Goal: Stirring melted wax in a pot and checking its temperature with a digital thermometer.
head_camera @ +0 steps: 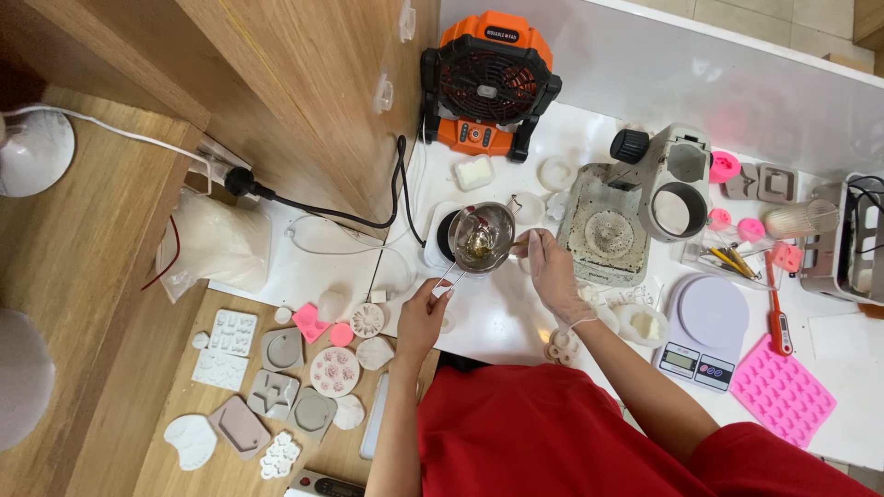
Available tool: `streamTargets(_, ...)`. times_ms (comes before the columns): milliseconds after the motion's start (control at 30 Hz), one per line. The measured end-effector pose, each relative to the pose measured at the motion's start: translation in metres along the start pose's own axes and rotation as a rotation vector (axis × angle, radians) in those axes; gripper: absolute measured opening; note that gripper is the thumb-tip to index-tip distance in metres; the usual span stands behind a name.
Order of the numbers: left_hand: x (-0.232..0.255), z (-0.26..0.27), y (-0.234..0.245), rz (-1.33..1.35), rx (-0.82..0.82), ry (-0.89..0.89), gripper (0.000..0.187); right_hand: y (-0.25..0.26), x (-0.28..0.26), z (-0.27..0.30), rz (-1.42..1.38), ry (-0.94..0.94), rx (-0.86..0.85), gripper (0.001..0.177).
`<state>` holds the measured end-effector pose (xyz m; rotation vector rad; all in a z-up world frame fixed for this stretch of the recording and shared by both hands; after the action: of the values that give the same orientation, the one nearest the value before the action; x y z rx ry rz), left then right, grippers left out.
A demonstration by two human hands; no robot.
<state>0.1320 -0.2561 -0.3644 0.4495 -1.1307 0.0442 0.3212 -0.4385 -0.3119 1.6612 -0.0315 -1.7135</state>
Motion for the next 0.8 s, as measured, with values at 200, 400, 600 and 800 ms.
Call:
streamTargets(200, -0.006, 0.001, -0.005, -0.031, -0.004, 0.036, 0.016, 0.002, 0.000, 0.003, -0.015, 0.002, 0.008, 0.027)
streamTargets(400, -0.009, 0.002, -0.005, -0.047, 0.000, 0.055, 0.016, 0.005, -0.004, 0.007, -0.028, -0.003, 0.009, 0.028)
streamTargets(600, -0.006, 0.004, -0.005, -0.068, -0.009, 0.040, 0.017, 0.008, 0.002, 0.009, 0.000, -0.013, 0.013, 0.028)
streamTargets(800, -0.005, 0.005, -0.005, -0.080, -0.018, 0.024, 0.017, 0.010, -0.003, 0.013, 0.027, 0.005, -0.007, 0.027)
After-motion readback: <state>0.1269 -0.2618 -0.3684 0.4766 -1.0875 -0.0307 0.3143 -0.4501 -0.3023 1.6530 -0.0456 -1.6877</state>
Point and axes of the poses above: each hand's wrist, its own z-axis away from the middle knuckle, its own y-axis out of the back of the hand, x = y × z, the point moved 8 cm from there along -z, towards the middle knuckle, and after that the axes turned 9 degrees about -x, right-handed, at the moved point
